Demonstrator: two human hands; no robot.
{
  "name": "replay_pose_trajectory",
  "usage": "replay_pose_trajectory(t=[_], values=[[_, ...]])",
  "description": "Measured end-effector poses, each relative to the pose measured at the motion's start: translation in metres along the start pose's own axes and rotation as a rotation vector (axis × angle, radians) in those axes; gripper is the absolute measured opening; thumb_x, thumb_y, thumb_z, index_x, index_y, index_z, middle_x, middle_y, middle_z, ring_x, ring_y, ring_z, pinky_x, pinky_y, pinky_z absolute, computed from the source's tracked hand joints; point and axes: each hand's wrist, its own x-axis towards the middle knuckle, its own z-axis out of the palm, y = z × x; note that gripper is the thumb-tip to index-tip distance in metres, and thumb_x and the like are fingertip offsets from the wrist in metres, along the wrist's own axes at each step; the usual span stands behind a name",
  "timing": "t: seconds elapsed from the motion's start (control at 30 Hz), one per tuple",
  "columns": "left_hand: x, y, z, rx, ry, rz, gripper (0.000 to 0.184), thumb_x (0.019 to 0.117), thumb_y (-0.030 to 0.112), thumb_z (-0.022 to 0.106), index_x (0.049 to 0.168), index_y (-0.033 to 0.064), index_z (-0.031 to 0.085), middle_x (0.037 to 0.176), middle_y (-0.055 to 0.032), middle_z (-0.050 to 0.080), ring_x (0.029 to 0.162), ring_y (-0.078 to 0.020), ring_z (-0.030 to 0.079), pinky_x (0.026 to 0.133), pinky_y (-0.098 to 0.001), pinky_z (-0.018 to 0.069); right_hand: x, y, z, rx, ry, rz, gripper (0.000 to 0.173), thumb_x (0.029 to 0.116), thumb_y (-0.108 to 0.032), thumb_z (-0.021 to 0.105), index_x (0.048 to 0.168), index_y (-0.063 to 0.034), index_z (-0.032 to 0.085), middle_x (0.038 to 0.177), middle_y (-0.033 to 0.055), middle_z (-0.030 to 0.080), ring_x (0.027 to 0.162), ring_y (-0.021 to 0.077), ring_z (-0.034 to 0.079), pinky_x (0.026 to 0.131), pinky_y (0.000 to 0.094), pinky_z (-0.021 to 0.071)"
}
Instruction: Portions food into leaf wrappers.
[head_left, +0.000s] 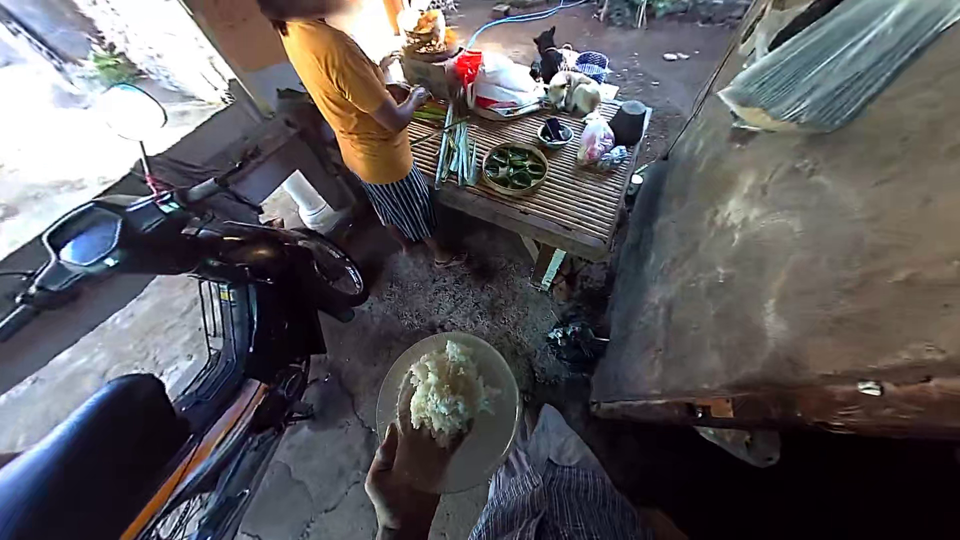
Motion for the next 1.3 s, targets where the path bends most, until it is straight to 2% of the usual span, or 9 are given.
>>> replay_pose_trajectory(t=[0.07, 0.13, 0.23, 0.4, 0.53, 0.67, 0.83, 1.07, 1.3], values=[[0.009, 0.008, -0.008, 0.010, 0.000, 0.012, 0.053, 0.0969, 0.048, 0.056, 0.138, 0.0152, 0.059, 0.128, -0.0162, 0.067, 0.118, -0.0361, 0.066, 0.098, -0.0660, 0.0508, 0.052, -0.007, -0.009, -0.218, 0.034, 0.067, 0.036, 0.1012, -0.024, 0.063, 0.132, -0.0057, 0.068, 0.127, 0.0230, 0.068, 0.119, 0.0397, 0.065, 0.101, 0.0611, 0.0500], [0.020, 0.015, -0.015, 0.074, 0.047, 0.039, 0.054, 0.0955, 0.053, 0.057, 0.136, 0.0170, 0.061, 0.127, -0.0145, 0.068, 0.118, -0.0340, 0.066, 0.099, -0.0639, 0.0516, 0.060, -0.051, -0.031, -0.494, 0.166, 0.151, 0.033, 0.0945, -0.020, 0.069, 0.121, 0.0000, 0.072, 0.127, 0.0308, 0.065, 0.127, 0.0533, 0.054, 0.104, 0.0752, 0.0385], [0.046, 0.021, -0.018, 0.135, 0.057, 0.070, 0.060, 0.0951, 0.053, 0.055, 0.144, 0.0175, 0.054, 0.135, -0.0159, 0.063, 0.124, -0.0365, 0.062, 0.100, -0.0683, 0.0479, 0.081, -0.127, -0.085, -0.501, 0.332, 0.109, 0.035, 0.0988, -0.025, 0.061, 0.127, -0.0053, 0.070, 0.129, 0.0262, 0.066, 0.125, 0.0479, 0.059, 0.102, 0.0703, 0.0454], [0.123, 0.010, 0.010, 0.177, 0.116, 0.099, 0.071, 0.0902, 0.052, 0.060, 0.150, 0.0164, 0.046, 0.135, -0.0204, 0.061, 0.120, -0.0415, 0.062, 0.095, -0.0711, 0.0488, 0.099, -0.292, -0.183, -0.320, 0.523, -0.466, 0.036, 0.1059, -0.021, 0.051, 0.130, 0.0023, 0.066, 0.120, 0.0292, 0.068, 0.113, 0.0466, 0.065, 0.099, 0.0666, 0.0489], [0.195, -0.009, 0.038, 0.101, 0.110, 0.128, 0.060, 0.0955, 0.046, 0.049, 0.149, 0.0179, 0.048, 0.134, -0.0199, 0.061, 0.120, -0.0407, 0.061, 0.098, -0.0707, 0.0468, 0.099, -0.427, -0.229, -0.321, 0.656, -0.989, 0.027, 0.1041, -0.019, 0.057, 0.120, -0.0034, 0.073, 0.108, 0.0169, 0.073, 0.092, 0.0288, 0.073, 0.084, 0.0500, 0.0615], [0.257, -0.020, 0.057, 0.039, 0.043, 0.079, 0.064, 0.0966, 0.046, 0.050, 0.154, 0.0190, 0.041, 0.144, -0.0217, 0.054, 0.128, -0.0436, 0.056, 0.100, -0.0713, 0.0451, 0.110, -0.511, -0.257, -0.261, 0.632, -1.172, 0.025, 0.1027, -0.019, 0.058, 0.119, -0.0078, 0.073, 0.105, 0.0097, 0.073, 0.086, 0.0185, 0.071, 0.079, 0.0411, 0.0621], [0.326, -0.018, 0.063, 0.098, 0.012, -0.007, 0.064, 0.0965, 0.051, 0.049, 0.154, 0.0230, 0.043, 0.147, -0.0185, 0.053, 0.131, -0.0430, 0.054, 0.099, -0.0716, 0.0454, 0.157, -0.541, -0.278, -0.243, 0.536, -1.075, 0.026, 0.1032, -0.021, 0.056, 0.116, -0.0107, 0.076, 0.106, 0.0066, 0.074, 0.093, 0.0148, 0.071, 0.086, 0.0347, 0.0601], [0.441, 0.004, 0.067, 0.092, -0.042, -0.129, 0.060, 0.0990, 0.049, 0.047, 0.152, 0.0218, 0.045, 0.143, -0.0185, 0.056, 0.128, -0.0411, 0.057, 0.101, -0.0695, 0.0456, 0.211, -0.512, -0.286, -0.089, 0.440, -0.755, 0.024, 0.1017, -0.016, 0.058, 0.118, -0.0083, 0.075, 0.107, 0.0073, 0.074, 0.090, 0.0124, 0.071, 0.086, 0.0305, 0.0595], [0.533, 0.032, 0.083, 0.099, -0.135, -0.092, 0.066, 0.0996, 0.050, 0.049, 0.157, 0.0195, 0.037, 0.147, -0.0176, 0.053, 0.131, -0.0372, 0.055, 0.105, -0.0631, 0.0467, 0.253, -0.581, -0.318, -0.023, 0.416, -0.656, 0.024, 0.1033, -0.018, 0.057, 0.119, -0.0081, 0.073, 0.107, 0.0067, 0.074, 0.089, 0.0131, 0.072, 0.085, 0.0325, 0.0615]])
